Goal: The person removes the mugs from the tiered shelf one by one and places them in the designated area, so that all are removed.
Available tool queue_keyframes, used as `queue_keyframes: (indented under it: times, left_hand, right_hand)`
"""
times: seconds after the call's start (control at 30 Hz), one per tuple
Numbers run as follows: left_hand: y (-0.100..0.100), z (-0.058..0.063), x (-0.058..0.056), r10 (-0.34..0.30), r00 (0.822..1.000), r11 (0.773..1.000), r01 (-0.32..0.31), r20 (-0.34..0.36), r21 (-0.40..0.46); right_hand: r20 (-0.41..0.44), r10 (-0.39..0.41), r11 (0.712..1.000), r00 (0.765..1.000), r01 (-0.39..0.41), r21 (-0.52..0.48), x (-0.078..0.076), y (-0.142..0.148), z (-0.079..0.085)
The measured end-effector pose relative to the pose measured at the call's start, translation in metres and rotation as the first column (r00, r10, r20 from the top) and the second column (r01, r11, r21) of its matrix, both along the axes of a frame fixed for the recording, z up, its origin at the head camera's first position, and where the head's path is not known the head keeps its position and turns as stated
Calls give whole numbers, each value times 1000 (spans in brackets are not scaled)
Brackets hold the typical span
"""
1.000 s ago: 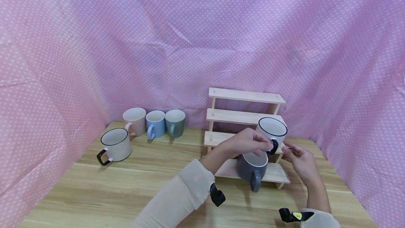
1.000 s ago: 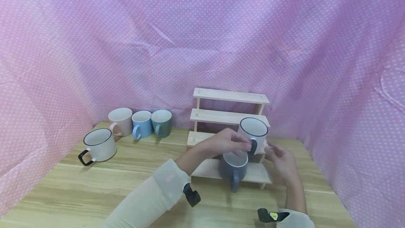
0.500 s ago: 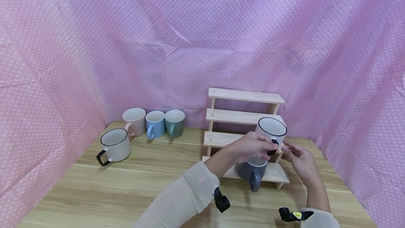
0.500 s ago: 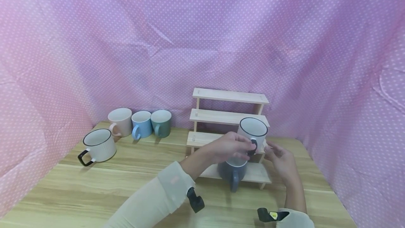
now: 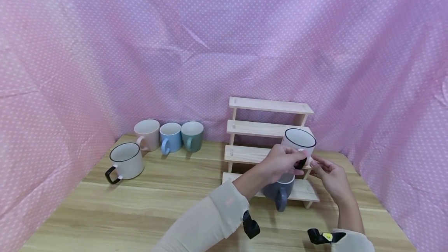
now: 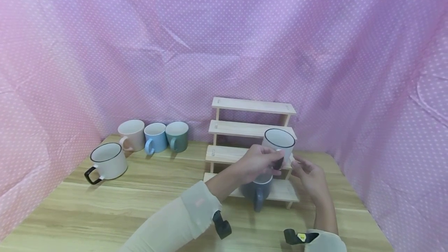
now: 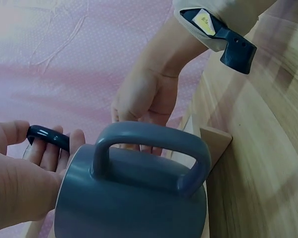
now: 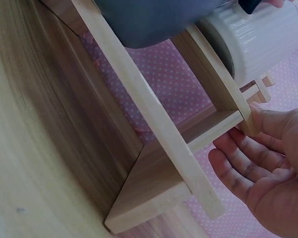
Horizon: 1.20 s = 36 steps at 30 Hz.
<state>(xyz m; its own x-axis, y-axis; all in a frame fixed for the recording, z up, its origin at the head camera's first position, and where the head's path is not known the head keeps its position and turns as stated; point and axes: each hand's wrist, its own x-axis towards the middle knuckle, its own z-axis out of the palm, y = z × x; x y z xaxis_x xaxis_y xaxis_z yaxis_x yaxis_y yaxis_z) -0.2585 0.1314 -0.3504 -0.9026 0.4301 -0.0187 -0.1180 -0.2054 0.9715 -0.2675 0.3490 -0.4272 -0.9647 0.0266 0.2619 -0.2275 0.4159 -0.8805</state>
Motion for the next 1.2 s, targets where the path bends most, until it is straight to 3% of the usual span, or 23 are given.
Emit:
queue_keyframes:
  times: [0.3, 0.5, 0.97, 1.2]
  left_hand:
    - [3, 2, 5, 88, 996, 996, -88, -8, 8]
    - [6, 2, 5, 120, 993, 991, -120, 12, 59]
    - [3, 12, 6, 88, 996, 983, -83, -20, 163]
    - [-7, 21, 4, 82, 995, 983, -71, -59, 171]
  right_hand:
    - [2, -9, 1000, 1000, 9, 20, 0, -1, 3]
    - [12, -12, 999, 1000, 12, 34, 0, -1, 0]
    - [40, -23, 998, 999, 21, 54, 1, -1, 3]
    - [32, -21, 999, 999, 20, 31, 0, -1, 3]
